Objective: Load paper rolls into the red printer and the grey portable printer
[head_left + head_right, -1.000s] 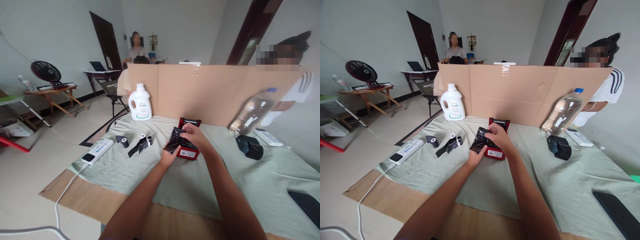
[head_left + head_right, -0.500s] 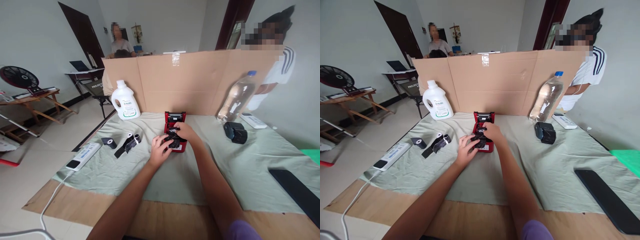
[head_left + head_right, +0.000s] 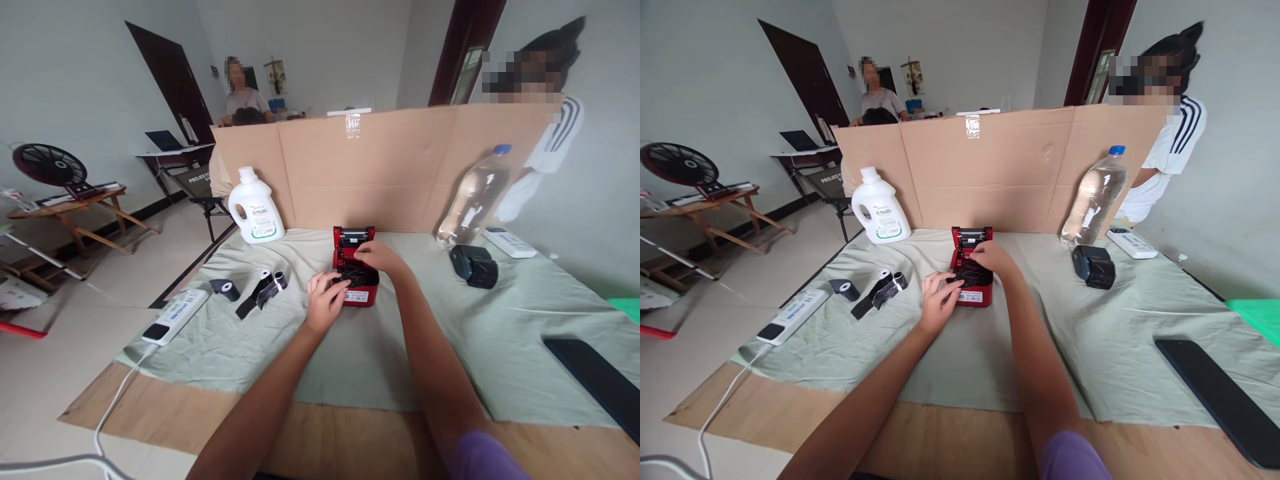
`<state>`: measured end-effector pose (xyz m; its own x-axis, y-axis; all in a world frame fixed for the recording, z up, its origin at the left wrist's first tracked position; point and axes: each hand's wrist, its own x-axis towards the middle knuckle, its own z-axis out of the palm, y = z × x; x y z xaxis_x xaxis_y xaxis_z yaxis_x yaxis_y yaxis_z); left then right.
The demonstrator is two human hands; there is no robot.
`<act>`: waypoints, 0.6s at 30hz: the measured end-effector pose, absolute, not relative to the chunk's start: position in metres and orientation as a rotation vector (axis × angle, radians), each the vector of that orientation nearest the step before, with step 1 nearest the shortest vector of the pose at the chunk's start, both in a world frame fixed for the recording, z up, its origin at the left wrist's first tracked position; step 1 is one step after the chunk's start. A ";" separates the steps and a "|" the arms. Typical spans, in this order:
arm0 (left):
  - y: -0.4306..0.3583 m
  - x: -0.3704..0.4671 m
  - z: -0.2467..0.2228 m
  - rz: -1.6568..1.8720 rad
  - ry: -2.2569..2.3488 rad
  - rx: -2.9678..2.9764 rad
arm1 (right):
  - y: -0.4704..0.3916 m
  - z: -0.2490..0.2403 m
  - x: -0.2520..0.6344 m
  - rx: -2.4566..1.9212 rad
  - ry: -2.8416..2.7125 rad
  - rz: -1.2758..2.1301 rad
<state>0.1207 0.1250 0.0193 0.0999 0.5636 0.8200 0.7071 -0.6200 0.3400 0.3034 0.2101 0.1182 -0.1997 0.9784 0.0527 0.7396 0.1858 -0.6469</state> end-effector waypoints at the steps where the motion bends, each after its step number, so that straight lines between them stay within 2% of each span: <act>1: 0.124 0.120 0.020 -1.557 -1.281 -2.220 | 0.211 0.122 0.309 -1.591 -1.948 0.712; 6: 0.116 0.120 0.022 -1.559 -1.168 -2.252 | 0.222 0.117 0.317 -1.406 -1.397 0.434; 10: 0.112 0.116 0.021 -1.468 -1.080 -2.313 | 0.230 0.102 0.306 -1.182 -1.249 0.537; 18: 0.109 0.108 0.025 -1.372 -0.963 -2.336 | 0.194 0.066 0.314 -1.163 -1.353 0.615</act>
<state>0.1079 0.1090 0.0252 0.3323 0.4093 0.8497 0.6602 -0.7443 0.1004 0.3139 0.1941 0.0658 0.1864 0.8891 0.4182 0.2694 0.3631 -0.8920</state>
